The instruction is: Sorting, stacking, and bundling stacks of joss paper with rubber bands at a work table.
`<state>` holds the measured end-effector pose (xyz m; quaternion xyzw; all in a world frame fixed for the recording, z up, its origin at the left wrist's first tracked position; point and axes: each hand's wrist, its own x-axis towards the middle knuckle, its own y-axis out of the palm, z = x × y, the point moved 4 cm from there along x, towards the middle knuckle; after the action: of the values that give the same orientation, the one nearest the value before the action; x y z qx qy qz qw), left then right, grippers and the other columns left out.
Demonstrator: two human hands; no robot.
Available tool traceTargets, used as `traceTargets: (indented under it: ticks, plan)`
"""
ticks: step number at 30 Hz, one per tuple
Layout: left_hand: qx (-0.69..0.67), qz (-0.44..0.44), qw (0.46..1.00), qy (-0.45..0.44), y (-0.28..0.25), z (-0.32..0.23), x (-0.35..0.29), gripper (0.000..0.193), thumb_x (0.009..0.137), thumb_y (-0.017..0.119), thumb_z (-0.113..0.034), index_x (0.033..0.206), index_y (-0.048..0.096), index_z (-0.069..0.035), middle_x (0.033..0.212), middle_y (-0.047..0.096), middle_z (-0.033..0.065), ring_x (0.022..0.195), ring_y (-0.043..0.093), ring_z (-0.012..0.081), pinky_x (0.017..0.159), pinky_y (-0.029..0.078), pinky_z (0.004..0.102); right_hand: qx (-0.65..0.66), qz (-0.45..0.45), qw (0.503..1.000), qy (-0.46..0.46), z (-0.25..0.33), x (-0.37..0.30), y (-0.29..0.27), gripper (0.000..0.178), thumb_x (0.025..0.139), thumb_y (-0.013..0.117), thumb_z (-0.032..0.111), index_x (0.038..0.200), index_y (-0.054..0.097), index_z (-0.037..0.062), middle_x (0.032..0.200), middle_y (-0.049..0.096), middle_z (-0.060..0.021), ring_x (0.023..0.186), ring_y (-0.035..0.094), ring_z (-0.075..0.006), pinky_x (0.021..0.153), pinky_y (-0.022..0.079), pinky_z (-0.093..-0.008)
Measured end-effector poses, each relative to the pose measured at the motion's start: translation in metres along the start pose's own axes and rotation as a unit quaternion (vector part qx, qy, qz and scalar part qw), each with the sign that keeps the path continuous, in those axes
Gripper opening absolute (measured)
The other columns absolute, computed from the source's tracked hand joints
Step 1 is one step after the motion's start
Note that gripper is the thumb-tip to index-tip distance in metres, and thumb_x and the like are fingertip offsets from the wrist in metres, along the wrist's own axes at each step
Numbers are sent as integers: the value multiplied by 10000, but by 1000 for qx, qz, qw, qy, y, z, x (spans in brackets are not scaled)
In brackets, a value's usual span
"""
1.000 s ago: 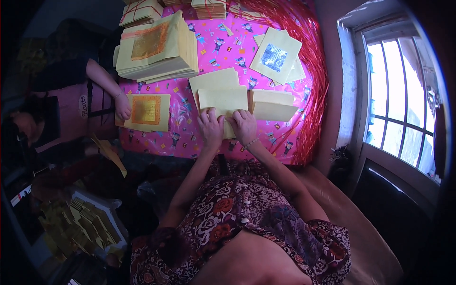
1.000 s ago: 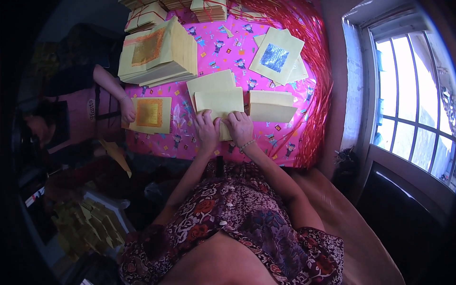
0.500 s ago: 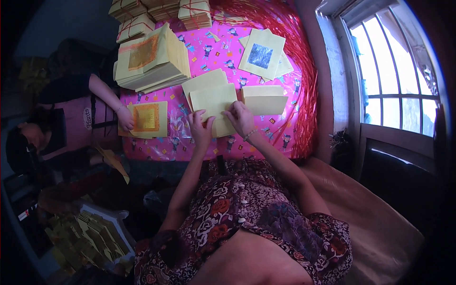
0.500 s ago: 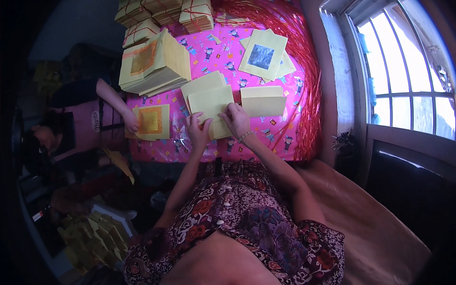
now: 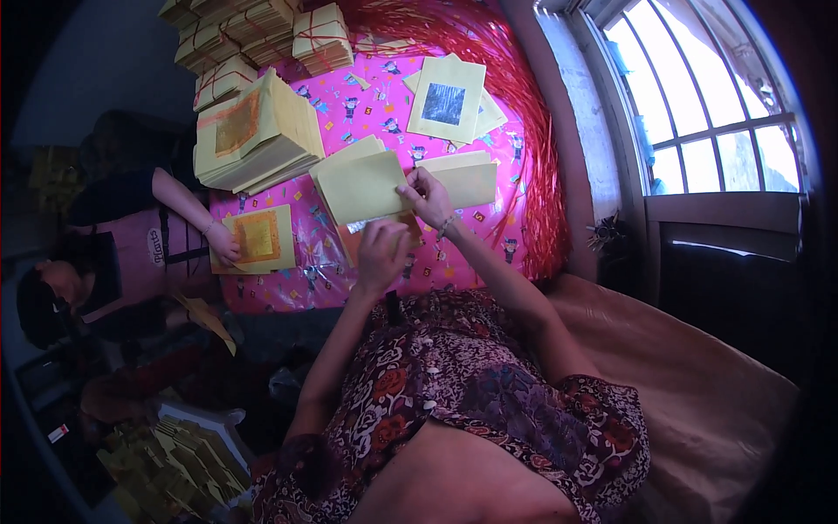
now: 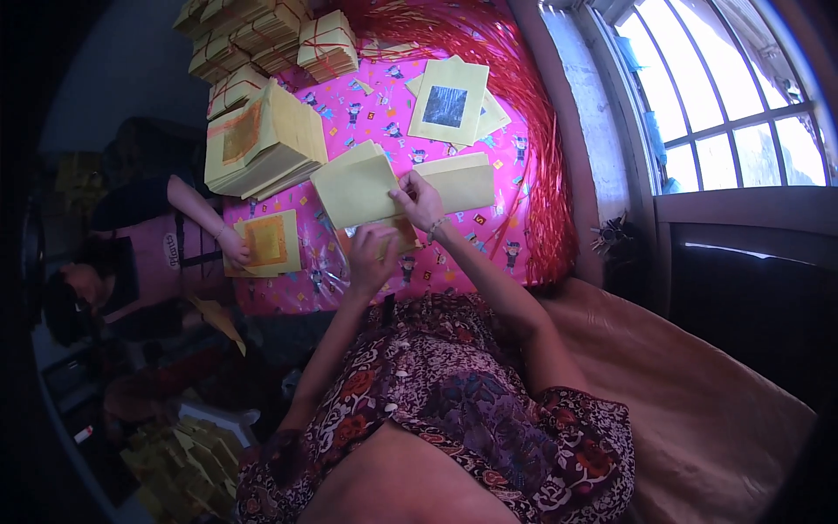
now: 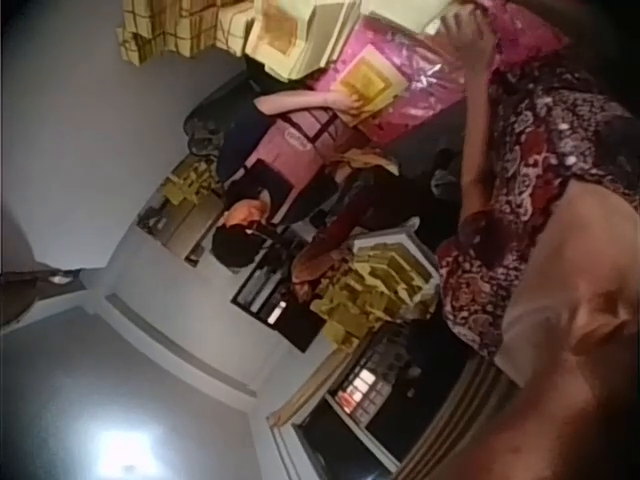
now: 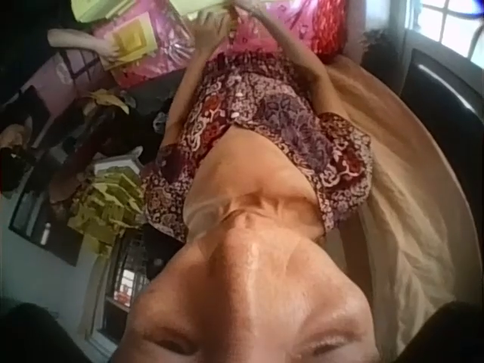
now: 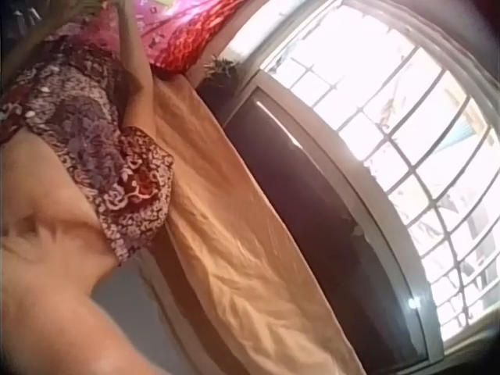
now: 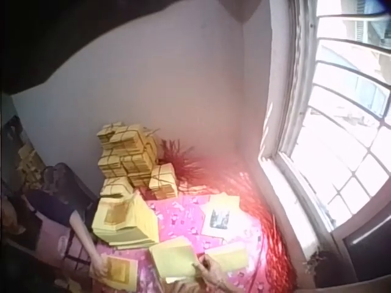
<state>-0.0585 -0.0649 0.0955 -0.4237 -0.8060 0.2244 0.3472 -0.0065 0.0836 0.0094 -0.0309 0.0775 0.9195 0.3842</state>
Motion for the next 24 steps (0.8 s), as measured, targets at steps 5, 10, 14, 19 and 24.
traceTargets:
  ticks: [5, 10, 14, 19, 24]
  plan:
    - [-61, 174, 979, 86, 58, -30, 5, 254, 795, 658, -99, 1029, 585, -33, 975, 558, 129, 923, 564, 313, 806, 477, 397, 58, -17, 997, -40, 63, 8, -50, 131, 910, 611, 128, 903, 490, 80, 711, 517, 37, 608, 468, -42, 538, 393, -208]
    - [129, 261, 956, 24, 114, -7, 26, 360, 758, 625, -105, 1108, 570, -42, 981, 583, 141, 983, 557, 335, 903, 429, 431, 93, -72, 993, -24, 88, -15, -140, 118, 925, 600, 150, 941, 490, 113, 688, 537, 36, 551, 457, -36, 485, 367, -193]
    - [191, 313, 930, 41, 142, 24, 47, 345, 678, 685, -103, 1007, 602, -38, 1004, 600, 153, 966, 573, 321, 835, 458, 423, 107, -81, 991, 26, 61, -34, -180, 98, 931, 597, 163, 943, 503, 140, 679, 537, 49, 524, 440, -27, 481, 359, -180]
    - [199, 370, 907, 5, 157, 50, 54, 301, 730, 583, -67, 1028, 625, -61, 997, 637, 168, 992, 583, 335, 868, 446, 464, 86, -73, 990, 88, 8, -33, -182, 124, 926, 602, 189, 950, 503, 118, 751, 624, -5, 579, 537, -60, 490, 418, -204]
    - [265, 386, 880, 74, 166, 27, 34, 331, 774, 569, -149, 1083, 568, -29, 996, 613, 172, 977, 587, 318, 850, 446, 432, 40, -71, 985, 153, -49, -19, -189, 176, 905, 631, 220, 940, 501, 108, 761, 625, -36, 579, 556, -92, 473, 452, -235]
